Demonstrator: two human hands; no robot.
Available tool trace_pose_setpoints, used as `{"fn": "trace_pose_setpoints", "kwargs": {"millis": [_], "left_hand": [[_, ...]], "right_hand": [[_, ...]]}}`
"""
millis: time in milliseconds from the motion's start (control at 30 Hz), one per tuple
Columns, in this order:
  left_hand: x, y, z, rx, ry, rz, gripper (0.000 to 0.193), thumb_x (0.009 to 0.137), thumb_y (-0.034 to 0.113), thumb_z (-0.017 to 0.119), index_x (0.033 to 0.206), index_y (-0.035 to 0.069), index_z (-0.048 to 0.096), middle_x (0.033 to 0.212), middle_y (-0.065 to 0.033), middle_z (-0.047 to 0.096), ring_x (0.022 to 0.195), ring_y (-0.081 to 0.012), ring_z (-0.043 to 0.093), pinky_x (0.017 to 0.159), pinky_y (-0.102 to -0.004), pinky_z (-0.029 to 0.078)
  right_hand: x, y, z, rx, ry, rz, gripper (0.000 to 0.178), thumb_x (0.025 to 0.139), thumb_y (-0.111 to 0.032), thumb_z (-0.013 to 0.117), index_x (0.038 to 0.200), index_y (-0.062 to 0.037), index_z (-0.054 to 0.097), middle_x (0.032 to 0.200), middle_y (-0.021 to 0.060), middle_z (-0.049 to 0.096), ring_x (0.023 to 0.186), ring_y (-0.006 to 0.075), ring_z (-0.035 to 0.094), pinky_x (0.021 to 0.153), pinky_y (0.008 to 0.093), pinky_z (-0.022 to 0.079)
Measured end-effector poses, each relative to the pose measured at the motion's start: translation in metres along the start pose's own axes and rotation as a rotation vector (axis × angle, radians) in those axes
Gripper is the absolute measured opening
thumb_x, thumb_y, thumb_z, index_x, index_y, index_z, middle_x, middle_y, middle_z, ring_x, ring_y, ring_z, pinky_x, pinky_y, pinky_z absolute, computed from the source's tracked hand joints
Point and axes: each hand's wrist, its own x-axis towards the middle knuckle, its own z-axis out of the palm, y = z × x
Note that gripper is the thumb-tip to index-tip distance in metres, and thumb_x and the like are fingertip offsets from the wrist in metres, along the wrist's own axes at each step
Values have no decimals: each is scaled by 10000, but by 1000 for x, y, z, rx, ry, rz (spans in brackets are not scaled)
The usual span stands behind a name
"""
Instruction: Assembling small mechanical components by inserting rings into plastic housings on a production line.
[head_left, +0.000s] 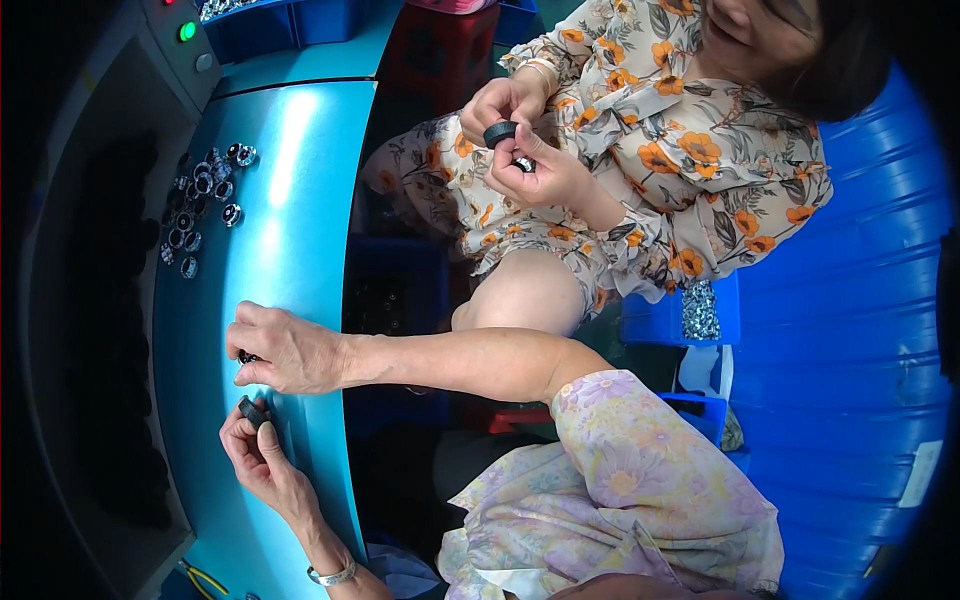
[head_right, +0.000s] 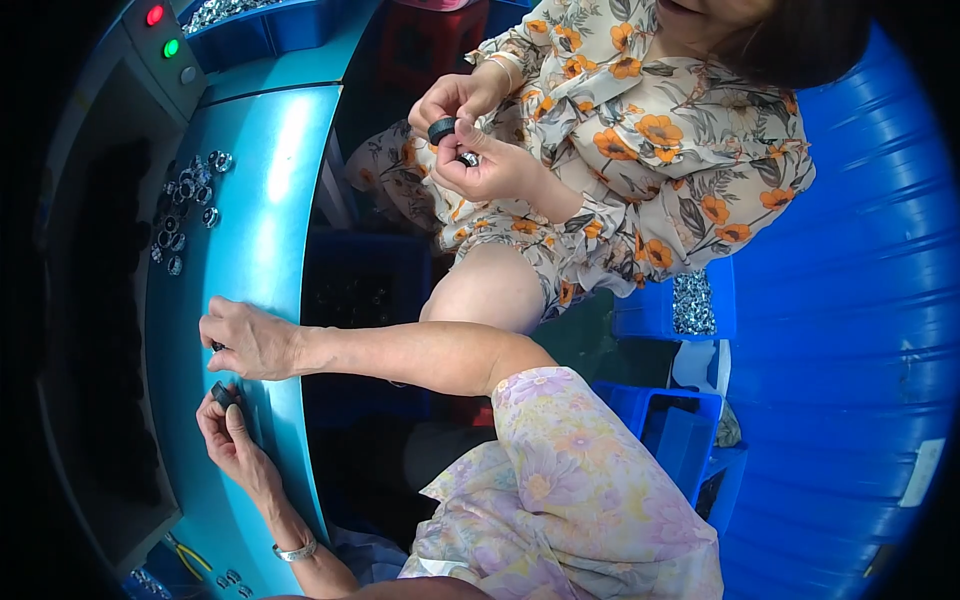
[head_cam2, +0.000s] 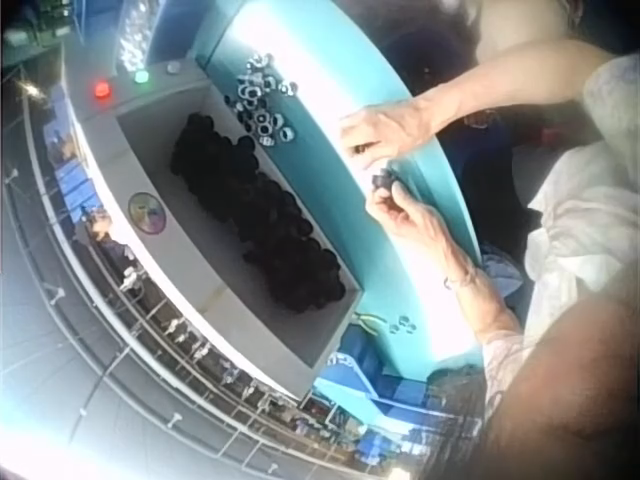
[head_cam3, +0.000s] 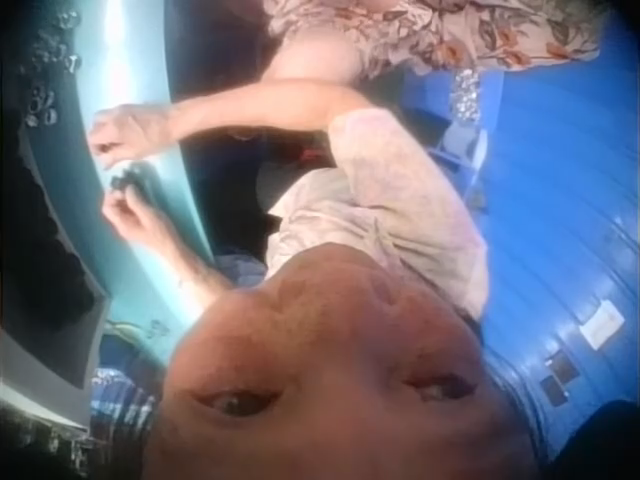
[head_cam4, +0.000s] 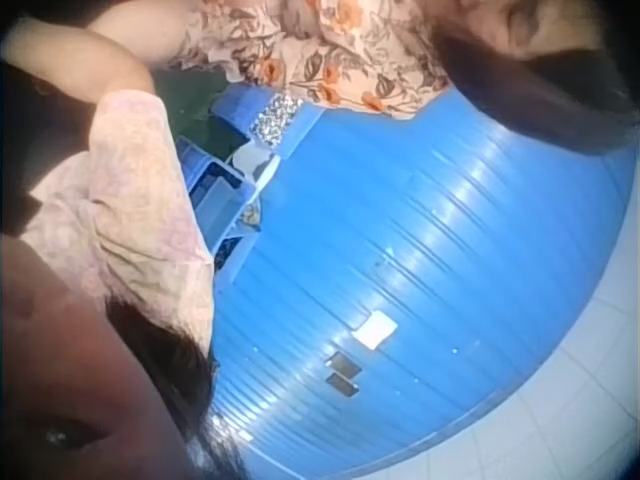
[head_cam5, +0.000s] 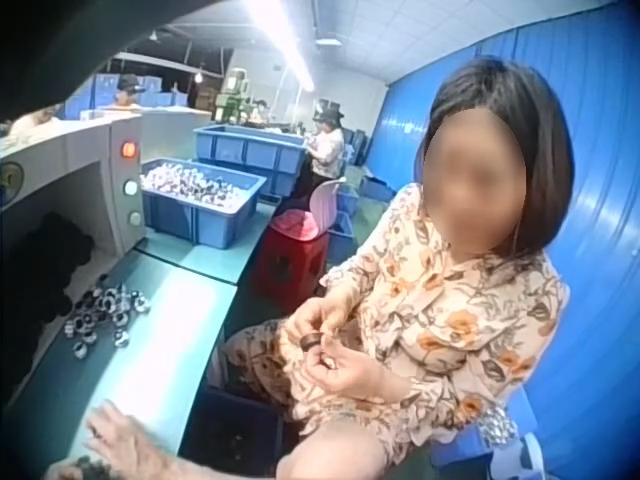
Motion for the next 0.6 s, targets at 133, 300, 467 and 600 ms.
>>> {"fn": "trace_pose_setpoints", "kwargs": {"millis": [133,300,467,600], "left_hand": [[1,-2,0,-18,11,-2,104,953,79,526,900,-6,495,1134,-114,532,981,-159,536,894,-291,449],[1,-4,-1,14,11,-11,122,955,103,532,910,-6,498,1137,-108,537,978,-154,526,901,-285,435],[4,-2,3,-13,22,-17,126,954,107,536,916,-7,499,1141,-103,536,971,-143,521,887,-274,430],[4,-4,1,-20,2,-12,120,955,104,535,930,-7,498,1159,-104,529,988,-145,529,894,-274,429]], "right_hand": [[1,2,2,2,1,-1,228,812,-161,711,865,10,568,893,123,488,727,228,535,654,351,476],[1,5,4,-9,-1,-5,230,811,-165,710,862,6,565,889,122,485,733,236,533,657,355,470],[3,6,2,-10,-6,0,231,810,-168,710,864,4,566,890,121,486,736,239,534,659,357,470],[3,5,0,-20,-2,-10,229,813,-167,707,869,5,566,895,123,490,742,242,539,661,359,471]]}}
